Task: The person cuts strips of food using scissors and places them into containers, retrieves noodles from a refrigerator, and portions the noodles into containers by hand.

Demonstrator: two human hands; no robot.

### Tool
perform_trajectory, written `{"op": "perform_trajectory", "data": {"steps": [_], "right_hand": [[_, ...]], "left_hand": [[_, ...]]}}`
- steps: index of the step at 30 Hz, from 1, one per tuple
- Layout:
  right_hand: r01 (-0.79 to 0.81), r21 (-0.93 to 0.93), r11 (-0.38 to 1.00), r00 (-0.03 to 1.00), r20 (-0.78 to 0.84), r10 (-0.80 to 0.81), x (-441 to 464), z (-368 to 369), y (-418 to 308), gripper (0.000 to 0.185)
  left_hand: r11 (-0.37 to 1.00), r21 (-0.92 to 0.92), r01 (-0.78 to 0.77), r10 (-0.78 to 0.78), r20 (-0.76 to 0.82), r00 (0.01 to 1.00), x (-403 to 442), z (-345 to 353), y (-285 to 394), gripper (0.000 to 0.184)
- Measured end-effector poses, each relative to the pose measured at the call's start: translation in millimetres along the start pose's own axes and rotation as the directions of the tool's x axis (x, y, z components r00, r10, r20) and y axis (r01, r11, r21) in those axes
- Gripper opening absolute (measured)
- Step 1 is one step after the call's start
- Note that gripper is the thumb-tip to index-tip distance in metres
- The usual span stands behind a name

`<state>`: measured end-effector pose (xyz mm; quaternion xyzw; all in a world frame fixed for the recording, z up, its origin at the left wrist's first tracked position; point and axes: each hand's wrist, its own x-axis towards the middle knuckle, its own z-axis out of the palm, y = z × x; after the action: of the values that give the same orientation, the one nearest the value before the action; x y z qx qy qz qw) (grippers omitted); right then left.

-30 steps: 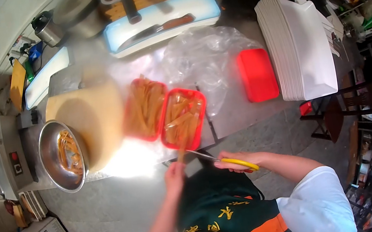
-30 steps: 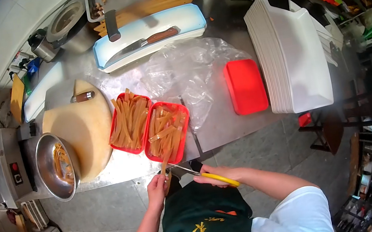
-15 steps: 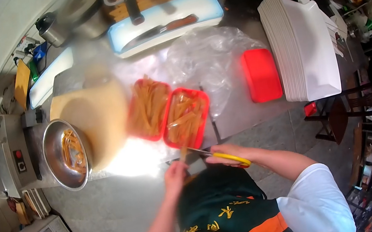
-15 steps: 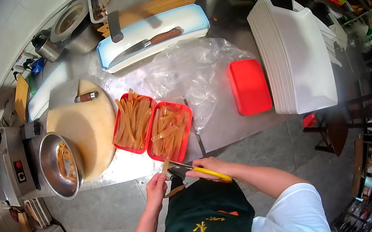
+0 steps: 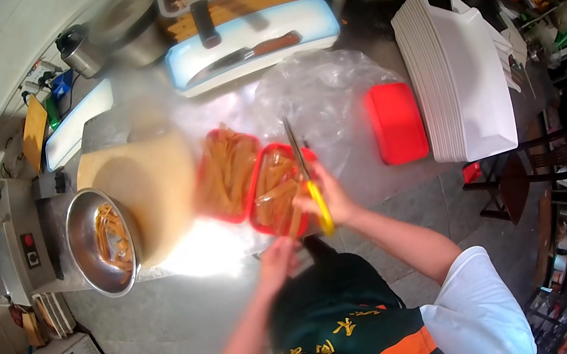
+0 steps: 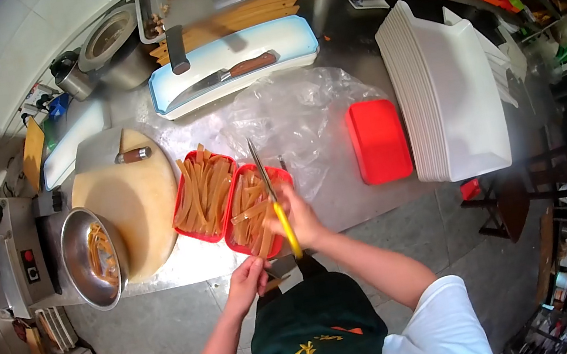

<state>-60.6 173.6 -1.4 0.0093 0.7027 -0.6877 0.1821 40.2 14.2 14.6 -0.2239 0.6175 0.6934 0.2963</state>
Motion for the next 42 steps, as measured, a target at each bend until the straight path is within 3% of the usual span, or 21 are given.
{"op": "perform_trajectory", "data": {"steps": [1, 2, 3, 6, 8, 10, 13, 14, 15, 16, 17, 19, 22, 26, 32, 35, 37, 39, 42], "right_hand": [[0.061, -0.181, 0.982, 0.997, -0.041, -0.069, 15, -8, -6, 0.043], [0.009, -0.305, 0.952, 0.995, -0.090, -0.038, 25, -16, -13, 0.042], [-0.061, -0.358, 0.932, 0.994, -0.111, 0.022, 35, -22, -13, 0.040], [-0.044, -0.433, 0.900, 0.994, -0.110, -0.004, 50, -27, -9, 0.037], [-0.113, -0.600, 0.792, 0.992, -0.114, 0.056, 50, -26, -16, 0.036], [-0.107, -0.604, 0.790, 0.991, -0.126, 0.038, 41, -26, -31, 0.036], [-0.057, -0.602, 0.797, 0.996, -0.090, 0.003, 15, -42, -52, 0.041], [-0.098, -0.612, 0.785, 0.987, 0.042, 0.155, 2, -47, -59, 0.042], [-0.136, -0.627, 0.767, 0.938, 0.168, 0.304, -11, -53, -63, 0.044], [-0.293, -0.617, 0.730, 0.795, 0.267, 0.544, -23, -61, -63, 0.046], [-0.434, -0.622, 0.652, 0.585, 0.356, 0.729, -35, -65, -63, 0.049], [-0.451, -0.632, 0.631, 0.447, 0.452, 0.772, -57, -63, -65, 0.051], [-0.504, -0.613, 0.608, 0.379, 0.476, 0.794, -68, -51, -55, 0.063], [-0.500, -0.514, 0.697, 0.475, 0.510, 0.717, -65, -34, -21, 0.058], [-0.440, -0.514, 0.736, 0.521, 0.521, 0.676, -57, -39, -24, 0.041], [-0.462, -0.500, 0.732, 0.521, 0.515, 0.681, -54, -59, -54, 0.039], [-0.510, -0.491, 0.707, 0.574, 0.418, 0.704, -57, -64, -73, 0.028], [-0.533, -0.328, 0.780, 0.690, 0.366, 0.625, -57, -74, -73, 0.026], [-0.495, -0.318, 0.809, 0.746, 0.323, 0.583, -59, -77, -72, 0.024]], "left_hand": [[1.000, 0.003, -0.003, 0.003, 0.003, 1.000, 4, -7, -7, 0.026], [0.998, 0.069, 0.011, -0.011, -0.002, 1.000, 3, -15, -14, 0.027], [0.998, 0.069, 0.008, -0.008, -0.001, 1.000, 3, -23, -23, 0.027], [0.994, 0.047, 0.094, -0.094, -0.006, 0.996, 2, -35, -43, 0.025], [0.994, 0.028, 0.109, -0.108, -0.025, 0.994, 1, -32, -53, 0.025], [0.986, -0.017, 0.166, -0.167, -0.061, 0.984, -2, -28, -55, 0.023], [0.990, -0.047, 0.136, -0.138, -0.054, 0.989, -6, -24, -53, 0.023], [0.989, -0.052, 0.140, -0.143, -0.054, 0.988, -7, -23, -51, 0.023], [0.992, -0.027, 0.126, -0.128, -0.069, 0.989, -8, -23, -49, 0.023], [0.994, 0.001, 0.110, -0.110, -0.084, 0.990, -9, -23, -47, 0.023], [0.994, 0.000, 0.112, -0.111, -0.083, 0.990, -10, -23, -45, 0.023], [0.987, -0.057, 0.149, -0.154, -0.087, 0.984, -10, -22, -41, 0.023], [0.970, -0.150, 0.191, -0.205, -0.089, 0.975, -12, -20, -33, 0.024], [0.968, -0.179, 0.178, -0.193, -0.070, 0.979, -11, -20, -32, 0.024], [0.972, -0.153, 0.181, -0.196, -0.088, 0.977, -14, -22, -21, 0.024], [0.996, -0.032, 0.087, -0.091, -0.143, 0.986, -6, -21, 0, 0.026], [0.985, 0.045, -0.166, 0.171, -0.158, 0.973, 14, -14, 25, 0.027], [0.990, 0.036, -0.139, 0.142, -0.095, 0.985, 42, -3, 51, 0.027], [0.973, 0.156, -0.171, 0.175, -0.015, 0.984, 95, 6, 54, 0.027]]}}
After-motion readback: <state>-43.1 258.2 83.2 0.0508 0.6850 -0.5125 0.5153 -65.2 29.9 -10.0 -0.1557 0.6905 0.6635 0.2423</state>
